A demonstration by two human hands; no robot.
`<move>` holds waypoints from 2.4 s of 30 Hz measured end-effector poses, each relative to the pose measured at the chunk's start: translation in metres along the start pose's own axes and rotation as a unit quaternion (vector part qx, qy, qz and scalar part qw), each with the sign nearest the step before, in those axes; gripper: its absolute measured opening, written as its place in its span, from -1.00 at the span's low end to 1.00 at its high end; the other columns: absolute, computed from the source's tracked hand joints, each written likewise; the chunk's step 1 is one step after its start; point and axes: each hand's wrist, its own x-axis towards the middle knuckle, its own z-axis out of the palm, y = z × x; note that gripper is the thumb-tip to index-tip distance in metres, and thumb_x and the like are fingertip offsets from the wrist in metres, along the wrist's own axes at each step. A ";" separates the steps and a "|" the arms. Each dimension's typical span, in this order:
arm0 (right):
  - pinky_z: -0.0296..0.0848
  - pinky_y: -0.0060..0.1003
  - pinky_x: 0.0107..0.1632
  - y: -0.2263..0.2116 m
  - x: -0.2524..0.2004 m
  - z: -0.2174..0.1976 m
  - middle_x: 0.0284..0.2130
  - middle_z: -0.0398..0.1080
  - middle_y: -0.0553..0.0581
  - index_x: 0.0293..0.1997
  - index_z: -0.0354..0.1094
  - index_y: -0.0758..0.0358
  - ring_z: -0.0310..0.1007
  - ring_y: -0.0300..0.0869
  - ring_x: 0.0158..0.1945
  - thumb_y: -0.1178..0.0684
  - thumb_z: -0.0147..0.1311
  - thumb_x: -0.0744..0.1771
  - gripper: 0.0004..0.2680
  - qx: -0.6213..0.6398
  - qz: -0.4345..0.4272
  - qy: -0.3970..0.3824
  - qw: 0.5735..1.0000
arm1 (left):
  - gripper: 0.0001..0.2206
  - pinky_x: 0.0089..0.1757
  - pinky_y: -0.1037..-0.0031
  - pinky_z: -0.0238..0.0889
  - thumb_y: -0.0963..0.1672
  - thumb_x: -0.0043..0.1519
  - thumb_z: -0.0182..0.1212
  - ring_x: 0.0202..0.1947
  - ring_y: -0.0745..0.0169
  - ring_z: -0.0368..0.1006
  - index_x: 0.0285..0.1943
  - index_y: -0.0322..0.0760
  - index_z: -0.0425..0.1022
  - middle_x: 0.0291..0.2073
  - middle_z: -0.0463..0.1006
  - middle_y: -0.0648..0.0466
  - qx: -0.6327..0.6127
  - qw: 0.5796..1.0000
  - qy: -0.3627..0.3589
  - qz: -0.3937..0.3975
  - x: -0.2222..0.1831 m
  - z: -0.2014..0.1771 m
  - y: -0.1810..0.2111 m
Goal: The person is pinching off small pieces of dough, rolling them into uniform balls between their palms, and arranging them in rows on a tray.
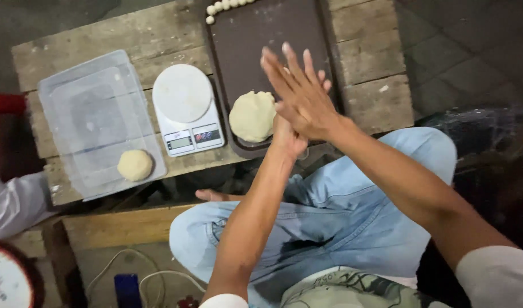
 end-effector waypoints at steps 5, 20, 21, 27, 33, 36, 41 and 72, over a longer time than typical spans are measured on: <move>0.06 0.24 0.42 -0.088 0.024 -0.060 0.03 0.49 0.46 -0.01 0.43 0.52 0.31 0.34 0.31 0.20 0.28 0.24 -0.73 -0.008 -0.058 0.144 0.988 | -0.90 -0.38 0.38 0.18 -0.15 0.32 0.10 -0.41 0.23 0.34 -0.12 -0.30 0.46 -0.34 0.45 0.02 0.039 0.996 0.069 0.032 0.030 0.003 0.008; 0.45 -0.35 -0.18 -0.183 -0.025 -0.138 -0.50 0.46 0.04 -0.54 0.40 0.23 0.38 -0.18 -0.47 0.01 0.12 0.22 -0.85 0.062 -0.097 -0.178 0.977 | -0.83 -0.21 0.56 0.38 -0.24 0.19 0.30 -0.32 0.35 0.47 -0.05 -0.40 0.64 -0.26 0.64 0.02 0.411 0.866 0.153 0.242 0.017 0.014 0.044; 0.45 -0.35 -0.18 -0.173 -0.021 -0.140 -0.50 0.46 0.04 -0.54 0.40 0.23 0.38 -0.18 -0.47 0.01 0.12 0.22 -0.85 0.064 -0.101 -0.177 0.977 | -0.83 -0.21 0.56 0.38 -0.24 0.19 0.30 -0.32 0.35 0.47 -0.05 -0.40 0.64 -0.26 0.64 0.02 0.412 0.864 0.154 0.245 0.021 0.015 0.056; 0.19 -0.30 -0.45 -0.037 -0.008 -0.091 -0.58 0.42 0.11 -0.57 0.37 0.39 0.21 -0.18 -0.61 0.29 0.25 0.28 -0.82 0.087 0.009 0.064 0.994 | -0.83 -0.22 0.55 0.40 -0.21 0.07 0.35 -0.38 0.42 0.47 -0.18 -0.17 0.69 -0.36 0.67 0.23 0.579 0.685 0.226 0.380 0.097 -0.032 0.136; 0.19 -0.42 -0.45 0.067 -0.035 -0.046 -0.56 0.45 0.05 -0.35 0.52 0.41 0.15 -0.29 -0.59 0.13 0.21 0.41 -0.82 0.095 0.277 0.102 0.951 | -0.66 -0.18 0.50 0.41 -0.33 0.19 0.20 -0.27 0.26 0.45 0.14 -0.24 0.48 -0.22 0.50 0.09 0.650 0.556 0.066 0.514 0.147 -0.039 0.181; 0.31 -0.43 -0.37 0.075 -0.022 -0.046 -0.49 0.51 -0.03 -0.29 0.53 0.30 0.29 -0.31 -0.52 0.00 0.20 0.42 -0.81 0.089 0.361 0.074 0.926 | -0.65 -0.08 0.33 0.33 -0.31 0.15 0.28 -0.22 0.08 0.45 0.10 -0.22 0.48 -0.18 0.62 0.09 0.704 0.435 0.086 0.554 0.166 -0.034 0.188; 0.30 -0.43 -0.40 0.076 -0.009 -0.044 -0.45 0.54 0.07 -0.29 0.50 0.40 0.31 -0.29 -0.52 0.06 0.20 0.41 -0.81 0.117 0.328 0.072 0.935 | -0.77 -0.19 0.19 0.29 -0.32 0.06 0.26 -0.29 -0.06 0.40 -0.15 -0.33 0.43 -0.26 0.46 0.00 0.746 0.345 0.092 0.562 0.179 -0.039 0.194; 0.24 -0.46 -0.46 0.082 -0.008 -0.043 -0.49 0.52 0.04 -0.29 0.53 0.38 0.21 -0.33 -0.57 0.08 0.23 0.39 -0.84 0.127 0.317 0.074 0.937 | -0.70 -0.08 0.23 0.34 -0.29 0.10 0.36 -0.10 -0.06 0.34 -0.03 -0.25 0.42 -0.08 0.39 0.02 0.738 0.361 0.106 0.560 0.165 -0.040 0.194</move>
